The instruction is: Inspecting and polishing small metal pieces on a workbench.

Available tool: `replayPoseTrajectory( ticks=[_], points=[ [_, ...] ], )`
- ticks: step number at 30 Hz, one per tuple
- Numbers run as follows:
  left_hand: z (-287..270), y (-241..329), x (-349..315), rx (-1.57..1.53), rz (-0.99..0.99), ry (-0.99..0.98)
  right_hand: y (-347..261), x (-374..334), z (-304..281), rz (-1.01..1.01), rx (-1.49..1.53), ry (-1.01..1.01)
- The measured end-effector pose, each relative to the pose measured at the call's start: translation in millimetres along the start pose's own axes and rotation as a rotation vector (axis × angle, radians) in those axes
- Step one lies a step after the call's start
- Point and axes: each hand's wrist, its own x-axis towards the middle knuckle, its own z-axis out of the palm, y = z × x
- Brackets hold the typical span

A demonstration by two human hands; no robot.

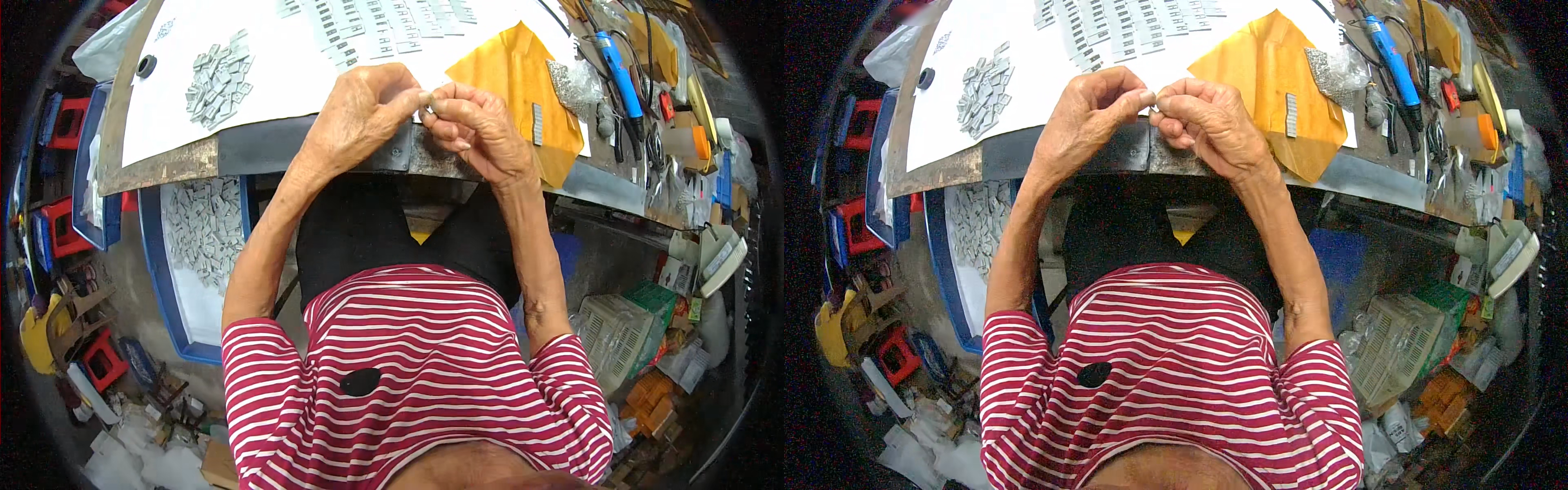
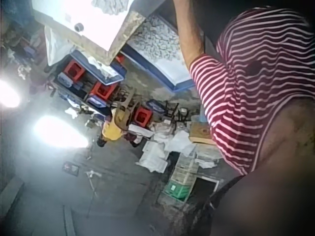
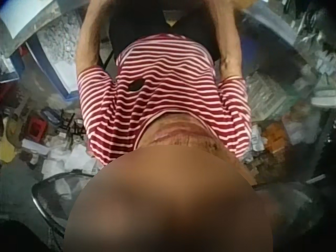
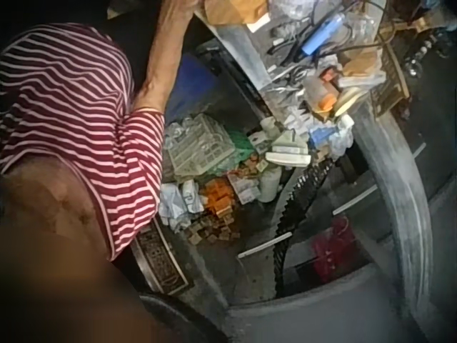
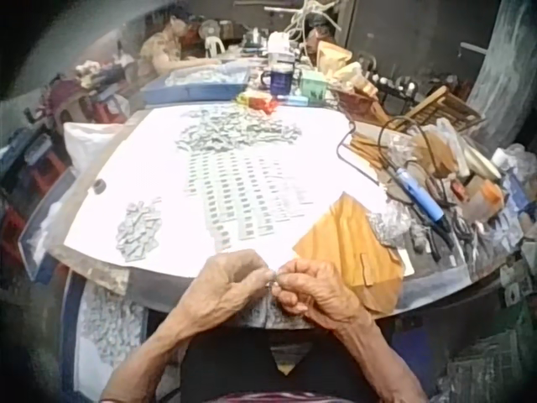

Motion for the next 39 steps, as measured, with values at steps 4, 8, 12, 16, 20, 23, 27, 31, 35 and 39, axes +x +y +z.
replayPoseTrajectory(
  ticks=[4, 8, 12, 16, 20, 23, 27, 31, 35, 39],
  points=[
    [2, 0, -3, 0.006, -0.122, -0.044, 1, -1, -1, 0.032, -0.016, -0.031],
    [5, 8, -6, -0.171, -0.255, 0.001, 1, -2, 2, 0.049, 0.039, -0.004],
    [8, 1, -9, -0.252, -0.280, 0.032, 5, -2, 3, 0.041, 0.029, 0.002],
    [9, 4, -8, -0.317, -0.350, 0.052, 8, -3, 2, 0.041, 0.021, 0.011],
    [9, 2, -7, -0.343, -0.367, 0.058, 7, -3, 2, 0.050, 0.017, -0.009],
    [10, 1, -6, -0.319, -0.358, 0.065, 7, -2, 0, 0.053, 0.011, -0.020],
    [9, 0, -6, -0.269, -0.337, 0.070, 8, 0, 0, 0.070, -0.018, -0.002],
    [14, -3, -9, -0.204, -0.315, 0.068, 5, -3, 8, 0.114, -0.100, 0.087],
    [18, -1, -12, -0.134, -0.196, 0.105, 6, -5, 3, 0.091, -0.148, 0.092],
    [5, 5, -20, -0.145, -0.189, 0.066, 7, -6, 13, 0.065, -0.225, 0.116]
  ],
)
